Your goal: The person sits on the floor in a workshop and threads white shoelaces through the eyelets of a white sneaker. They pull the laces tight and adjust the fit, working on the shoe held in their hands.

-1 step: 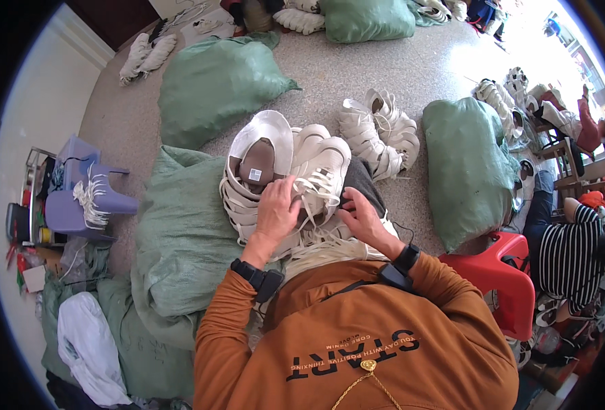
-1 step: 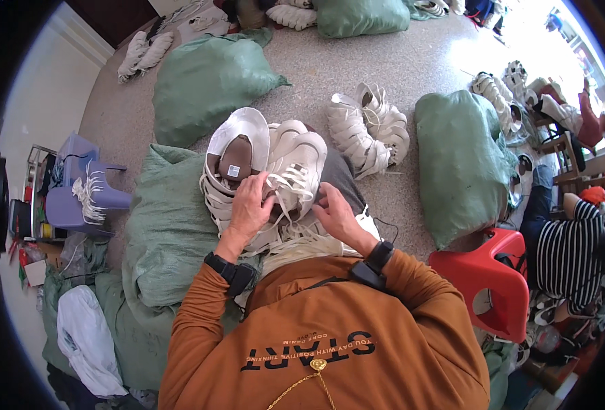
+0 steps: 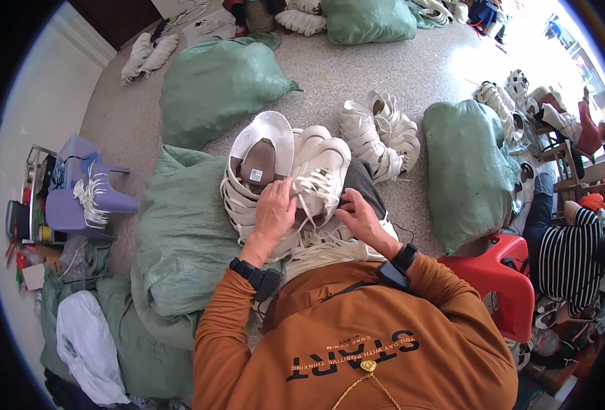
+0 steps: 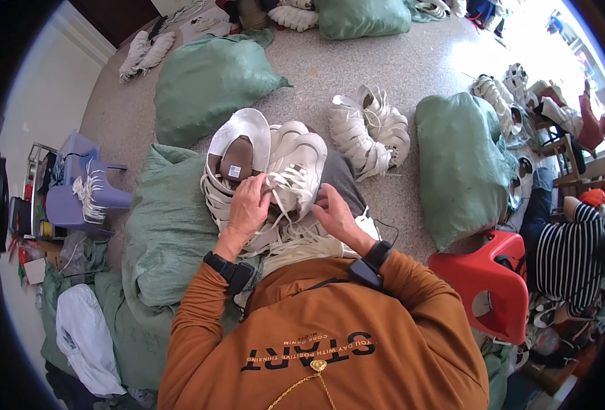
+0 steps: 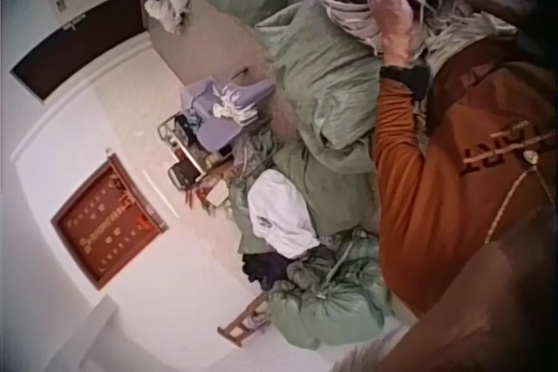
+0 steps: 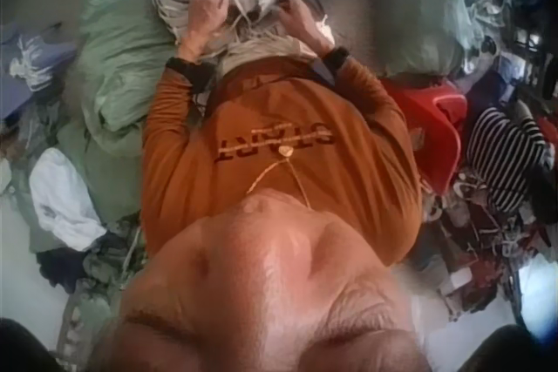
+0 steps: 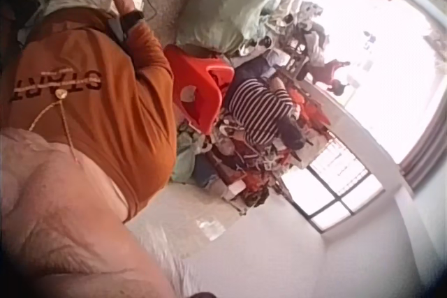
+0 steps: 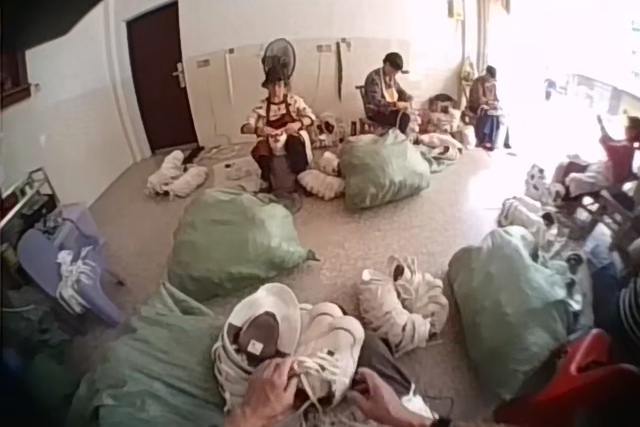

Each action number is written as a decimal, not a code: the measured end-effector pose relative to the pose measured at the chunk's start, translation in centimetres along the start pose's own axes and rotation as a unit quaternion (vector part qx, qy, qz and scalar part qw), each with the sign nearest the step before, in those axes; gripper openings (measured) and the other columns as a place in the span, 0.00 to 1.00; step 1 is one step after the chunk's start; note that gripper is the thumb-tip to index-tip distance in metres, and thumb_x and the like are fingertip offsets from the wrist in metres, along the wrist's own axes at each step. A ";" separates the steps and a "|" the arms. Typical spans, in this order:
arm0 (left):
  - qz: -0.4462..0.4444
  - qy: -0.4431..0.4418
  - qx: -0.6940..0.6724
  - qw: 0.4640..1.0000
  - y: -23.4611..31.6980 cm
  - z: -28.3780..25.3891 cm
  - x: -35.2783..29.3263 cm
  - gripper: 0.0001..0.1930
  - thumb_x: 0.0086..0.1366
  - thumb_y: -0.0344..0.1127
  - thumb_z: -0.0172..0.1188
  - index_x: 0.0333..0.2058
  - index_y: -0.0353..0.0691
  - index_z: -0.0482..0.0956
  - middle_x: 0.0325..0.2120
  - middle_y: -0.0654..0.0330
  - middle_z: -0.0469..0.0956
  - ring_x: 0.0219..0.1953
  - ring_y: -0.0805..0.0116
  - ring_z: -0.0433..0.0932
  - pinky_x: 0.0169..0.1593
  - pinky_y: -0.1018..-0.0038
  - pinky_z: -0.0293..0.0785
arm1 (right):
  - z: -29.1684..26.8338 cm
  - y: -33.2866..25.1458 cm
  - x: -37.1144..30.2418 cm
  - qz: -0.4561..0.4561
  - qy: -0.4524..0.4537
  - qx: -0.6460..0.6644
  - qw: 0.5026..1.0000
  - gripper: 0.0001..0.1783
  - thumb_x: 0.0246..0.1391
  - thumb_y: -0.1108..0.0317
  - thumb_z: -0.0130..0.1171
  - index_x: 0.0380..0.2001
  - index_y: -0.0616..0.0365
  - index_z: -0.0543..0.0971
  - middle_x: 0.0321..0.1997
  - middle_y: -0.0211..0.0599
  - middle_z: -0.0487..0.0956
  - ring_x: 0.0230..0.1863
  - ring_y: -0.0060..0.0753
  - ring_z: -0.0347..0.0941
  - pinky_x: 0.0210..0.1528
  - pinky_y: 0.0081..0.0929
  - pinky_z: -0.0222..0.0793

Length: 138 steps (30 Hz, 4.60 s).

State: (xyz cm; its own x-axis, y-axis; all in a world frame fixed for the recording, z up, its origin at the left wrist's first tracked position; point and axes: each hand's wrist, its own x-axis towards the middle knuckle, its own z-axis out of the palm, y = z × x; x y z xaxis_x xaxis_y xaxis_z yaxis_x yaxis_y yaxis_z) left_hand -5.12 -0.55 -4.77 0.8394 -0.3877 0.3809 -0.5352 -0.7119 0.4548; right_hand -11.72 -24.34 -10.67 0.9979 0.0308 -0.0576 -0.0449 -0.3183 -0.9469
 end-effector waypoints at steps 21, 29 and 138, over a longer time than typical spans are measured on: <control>0.148 -0.190 0.275 0.931 1.1 -4.2 -3.6 0.13 0.54 0.33 0.59 0.37 0.33 0.79 0.34 0.53 0.80 0.37 0.56 0.78 0.49 0.57 0.72 | 5.7 -12.0 16.0 0.011 -0.274 0.288 0.917 0.15 0.66 0.66 0.57 0.48 0.66 0.79 0.44 0.38 0.83 0.44 0.29 0.80 0.49 0.28 0.77; 0.148 -0.149 -0.011 0.978 0.9 -2.9 2.9 0.23 0.56 0.30 0.67 0.51 0.35 0.74 0.48 0.50 0.74 0.52 0.50 0.74 0.58 0.59 0.70 | 1.1 -3.7 15.5 -0.184 0.201 -0.056 0.961 0.19 0.57 0.69 0.60 0.51 0.65 0.77 0.45 0.50 0.79 0.49 0.54 0.76 0.53 0.38 0.71; -0.060 -0.030 -0.037 0.997 1.9 -0.4 -1.0 0.35 0.72 0.60 0.51 0.57 0.29 0.73 0.48 0.41 0.77 0.51 0.43 0.76 0.56 0.55 0.69 | -7.0 -5.1 3.7 -0.250 0.257 -0.167 0.918 0.17 0.58 0.75 0.60 0.51 0.63 0.74 0.43 0.41 0.80 0.40 0.37 0.78 0.44 0.30 0.74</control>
State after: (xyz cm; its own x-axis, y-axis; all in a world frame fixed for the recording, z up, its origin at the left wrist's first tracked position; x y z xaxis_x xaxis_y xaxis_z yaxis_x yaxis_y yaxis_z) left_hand -7.03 -1.26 -4.01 0.9008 -0.3388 0.2716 -0.4342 -0.7104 0.5539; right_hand -7.49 -29.27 -3.79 0.7836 -0.1718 0.5971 0.3572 -0.6617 -0.6592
